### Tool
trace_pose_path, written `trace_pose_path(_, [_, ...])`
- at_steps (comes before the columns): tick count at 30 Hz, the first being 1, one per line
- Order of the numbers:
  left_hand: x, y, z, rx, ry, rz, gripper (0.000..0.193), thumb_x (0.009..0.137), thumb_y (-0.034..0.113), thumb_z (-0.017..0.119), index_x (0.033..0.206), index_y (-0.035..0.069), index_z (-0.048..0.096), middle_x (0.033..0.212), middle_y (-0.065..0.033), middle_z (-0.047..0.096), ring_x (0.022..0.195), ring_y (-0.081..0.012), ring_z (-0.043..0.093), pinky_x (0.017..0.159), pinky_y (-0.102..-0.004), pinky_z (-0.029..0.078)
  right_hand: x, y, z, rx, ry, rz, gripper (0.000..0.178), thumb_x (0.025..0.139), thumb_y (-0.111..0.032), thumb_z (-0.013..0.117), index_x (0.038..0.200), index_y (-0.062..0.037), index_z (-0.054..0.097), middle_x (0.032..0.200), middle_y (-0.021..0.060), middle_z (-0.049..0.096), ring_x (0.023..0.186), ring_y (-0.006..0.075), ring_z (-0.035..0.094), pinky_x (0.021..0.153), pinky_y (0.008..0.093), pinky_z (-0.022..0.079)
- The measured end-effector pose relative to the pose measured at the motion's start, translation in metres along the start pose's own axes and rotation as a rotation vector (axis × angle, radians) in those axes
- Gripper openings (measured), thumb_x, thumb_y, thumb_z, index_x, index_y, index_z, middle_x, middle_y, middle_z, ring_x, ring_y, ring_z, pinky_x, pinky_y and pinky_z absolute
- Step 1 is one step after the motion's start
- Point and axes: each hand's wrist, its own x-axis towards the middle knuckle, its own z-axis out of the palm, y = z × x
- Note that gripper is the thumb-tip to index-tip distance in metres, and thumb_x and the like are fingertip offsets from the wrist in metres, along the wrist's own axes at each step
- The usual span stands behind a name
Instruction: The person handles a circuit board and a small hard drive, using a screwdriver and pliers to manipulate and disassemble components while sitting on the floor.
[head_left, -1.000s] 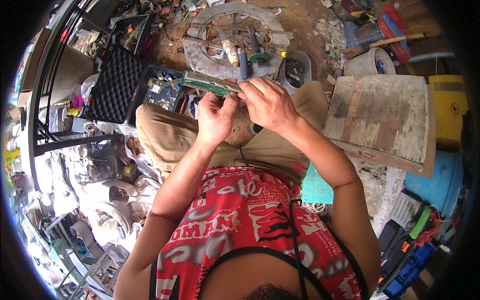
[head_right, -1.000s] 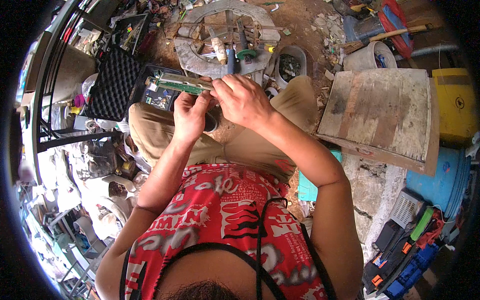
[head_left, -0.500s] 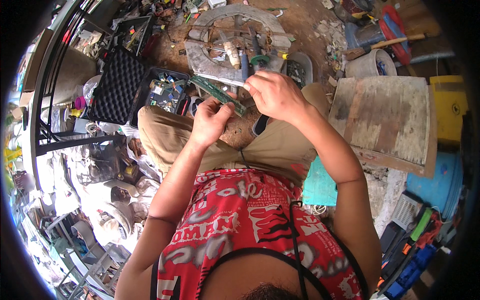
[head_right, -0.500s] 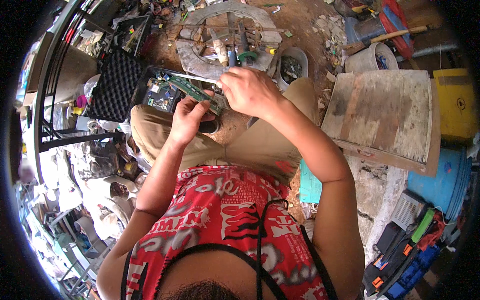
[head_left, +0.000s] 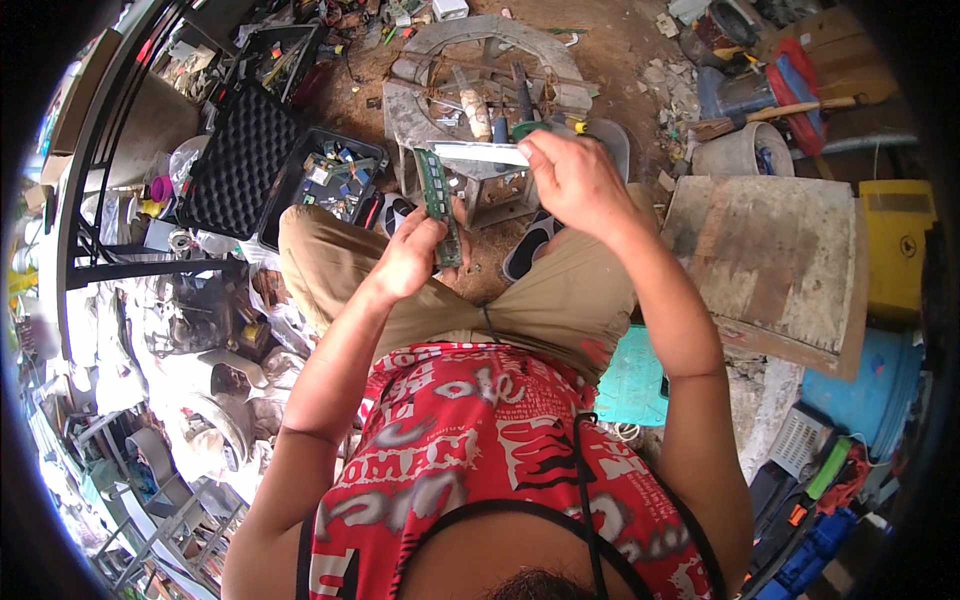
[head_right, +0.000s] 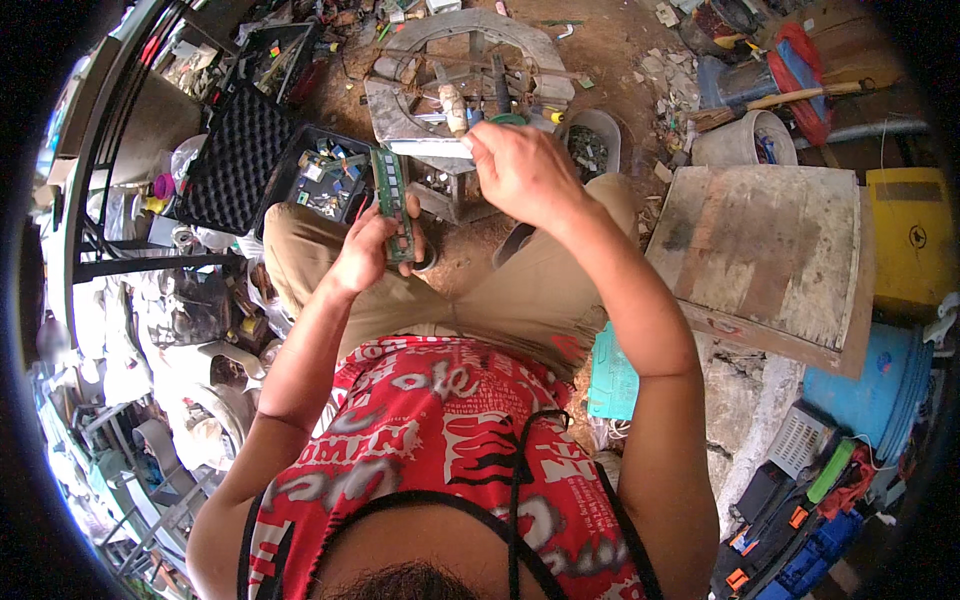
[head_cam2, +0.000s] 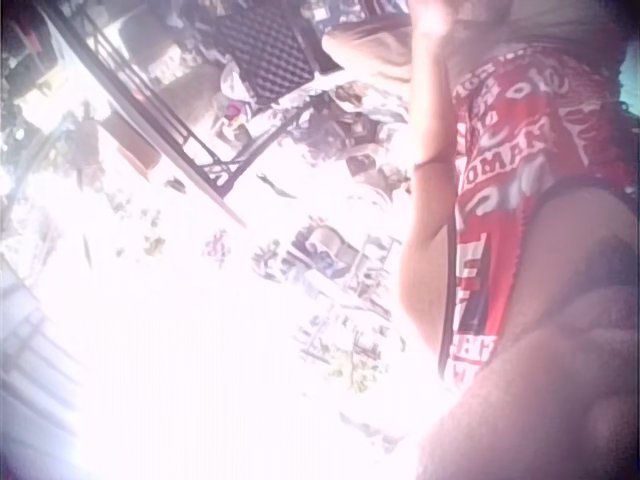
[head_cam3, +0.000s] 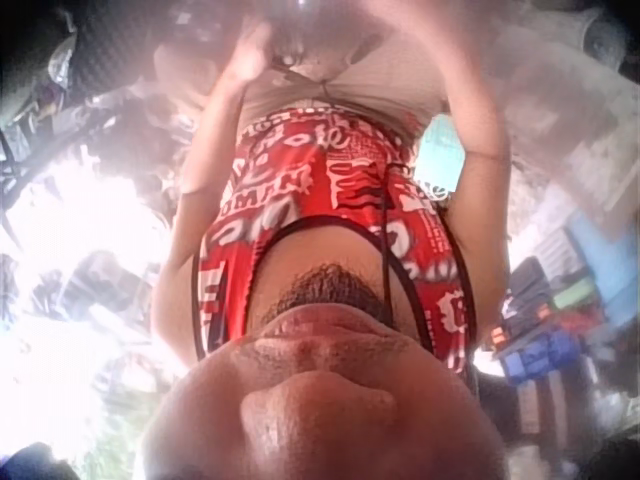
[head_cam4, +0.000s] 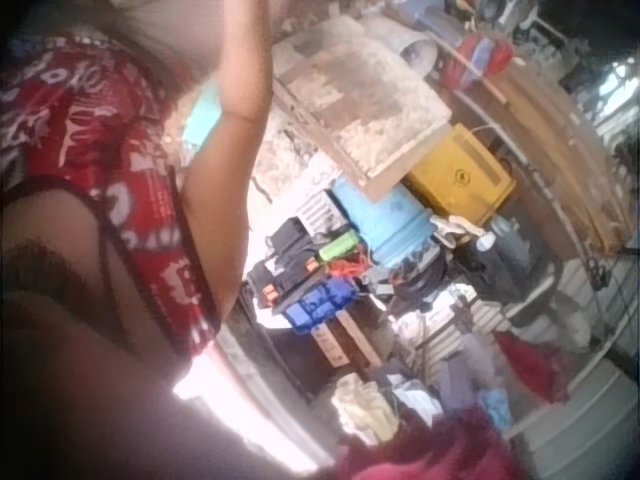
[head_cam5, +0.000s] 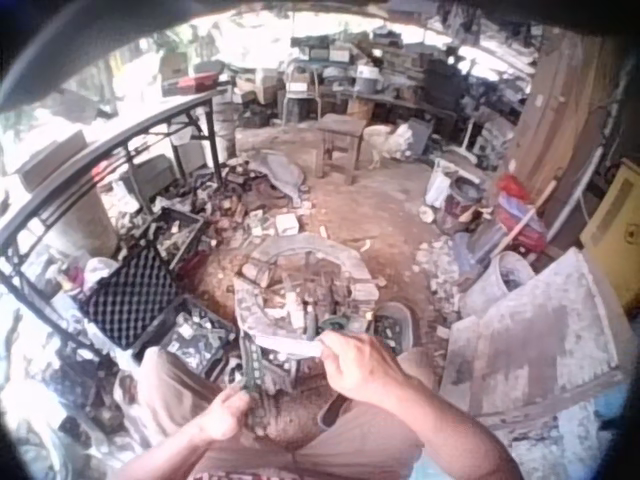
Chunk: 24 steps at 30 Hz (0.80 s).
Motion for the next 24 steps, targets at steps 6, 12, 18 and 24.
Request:
trace_pose_path(6, [-0.007,0.014,-0.016,-0.030,-0.209,0.003,0.029,0.088,0.021,0.036,0.109,0.006,0.046,0.073,-0.0118,0.061,0.059,-0.0171,0.058,0.050,-0.0254,0.047,0.026,0.020,-0.024,0.069,-0.093,0.086,0.024,0.095,-0.020,0.050,0.085,0.0002,0.057,0.074,0.0216,0.060,0.068,0.0371,0.059,0.064,0.0442,0.046])
trace_pose_path(12, [-0.021,0.000,-0.047,-0.220,-0.245,0.025,0.033,0.082,0.025,0.043,0.108,0.005,0.046,0.069,-0.0131,0.060,0.055,-0.0158,0.054,0.046,-0.0236,0.044,0.022,0.031,-0.055,0.044,0.055,0.201,0.031,0.097,-0.028,0.048,0.089,-0.0009,0.059,0.067,0.0139,0.058,0.061,0.0262,0.057,0.060,0.0383,0.045])
trace_pose_path(18, [-0.011,0.010,-0.039,-0.243,-0.378,0.064,0.045,0.077,0.033,0.047,0.110,0.003,0.049,0.076,-0.0140,0.061,0.064,-0.0166,0.057,0.052,-0.0234,0.045,-0.002,0.056,-0.010,0.744,0.123,0.433,0.034,0.102,-0.031,0.042,0.098,-0.0037,0.061,0.068,-0.0009,0.057,0.053,0.0040,0.044,0.048,0.0201,0.037])
trace_pose_path(24, [-0.008,0.005,-0.040,-0.150,-0.238,0.064,0.047,0.078,0.038,0.049,0.111,0.004,0.049,0.080,-0.0120,0.060,0.068,-0.0157,0.055,0.053,-0.0234,0.044,-0.026,0.086,0.029,1.023,0.161,0.688,0.033,0.100,-0.034,0.046,0.100,-0.0056,0.062,0.072,0.0003,0.060,0.052,0.0030,0.045,0.046,0.0184,0.035])
